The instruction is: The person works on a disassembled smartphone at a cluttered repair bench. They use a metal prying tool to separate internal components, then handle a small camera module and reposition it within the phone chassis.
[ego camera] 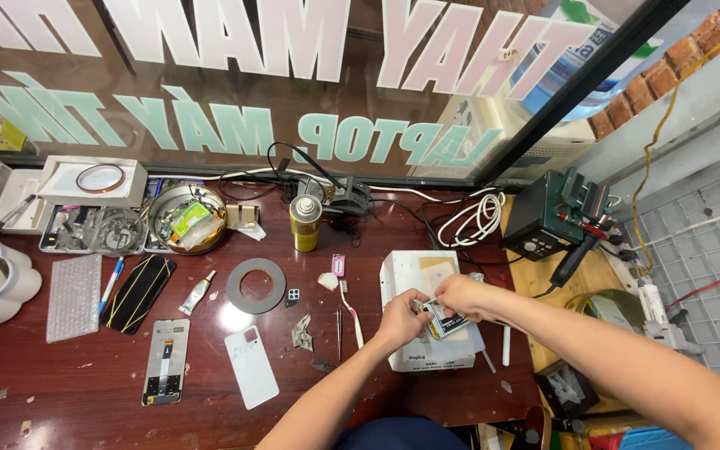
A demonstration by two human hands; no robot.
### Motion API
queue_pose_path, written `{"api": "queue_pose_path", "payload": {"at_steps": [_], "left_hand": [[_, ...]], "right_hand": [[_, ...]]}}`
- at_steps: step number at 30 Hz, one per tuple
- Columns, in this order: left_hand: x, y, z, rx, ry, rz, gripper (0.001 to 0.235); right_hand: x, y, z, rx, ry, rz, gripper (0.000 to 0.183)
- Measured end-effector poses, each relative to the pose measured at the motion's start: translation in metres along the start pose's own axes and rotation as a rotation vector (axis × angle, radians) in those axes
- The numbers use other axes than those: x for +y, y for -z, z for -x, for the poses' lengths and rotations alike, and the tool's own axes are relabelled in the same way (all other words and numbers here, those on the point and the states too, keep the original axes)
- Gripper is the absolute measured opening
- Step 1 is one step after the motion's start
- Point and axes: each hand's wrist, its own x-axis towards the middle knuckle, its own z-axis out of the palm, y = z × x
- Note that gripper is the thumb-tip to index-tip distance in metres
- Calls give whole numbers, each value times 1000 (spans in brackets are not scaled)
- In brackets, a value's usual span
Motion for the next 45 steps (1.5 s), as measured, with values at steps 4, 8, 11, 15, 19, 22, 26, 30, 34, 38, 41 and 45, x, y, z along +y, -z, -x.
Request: {"api": "queue_pose_path", "payload": {"at_steps": [4, 8, 11, 15, 19, 22, 26, 30, 34, 38, 41, 45], "left_hand": [[0, -2, -2, 5, -21, -13, 30], [2, 0, -1, 18, -4, -51, 30], [8, -1, -1, 24, 0, -67, 29], [12, 1, 1, 19, 2, -107, 29], [15, 0, 0, 15, 29, -107, 27], [15, 1, 1, 16, 44, -90, 25], [11, 0, 0, 15, 38, -75, 24], [5, -4, -5, 18, 36, -3, 28], [-11, -4, -9, 17, 43, 51, 30], [-21, -6, -13, 28, 49, 108, 32], [-26, -8, -11, 59, 36, 166, 31], [-28, -9, -8, 86, 27, 105, 31]], "right_hand": [[-6, 5, -4, -9, -180, -128, 24], [-12, -1, 0, 21, -143, -114, 24], [-14, 1, 5, 90, -4, 71, 31], [-17, -5, 15, 240, 499, 714, 35], [-28, -11, 26, 172, 455, 986, 30], [-30, -17, 33, 204, 639, 1244, 18], [-23, -17, 42, 229, 626, 1267, 12], [-23, -7, 53, 279, 471, 749, 29], [-13, -9, 67, 379, 376, 512, 27], [-1, -11, 64, 384, 474, 446, 27], [9, -8, 51, 430, 696, 423, 28], [16, -8, 41, 520, 674, 157, 27]]}}
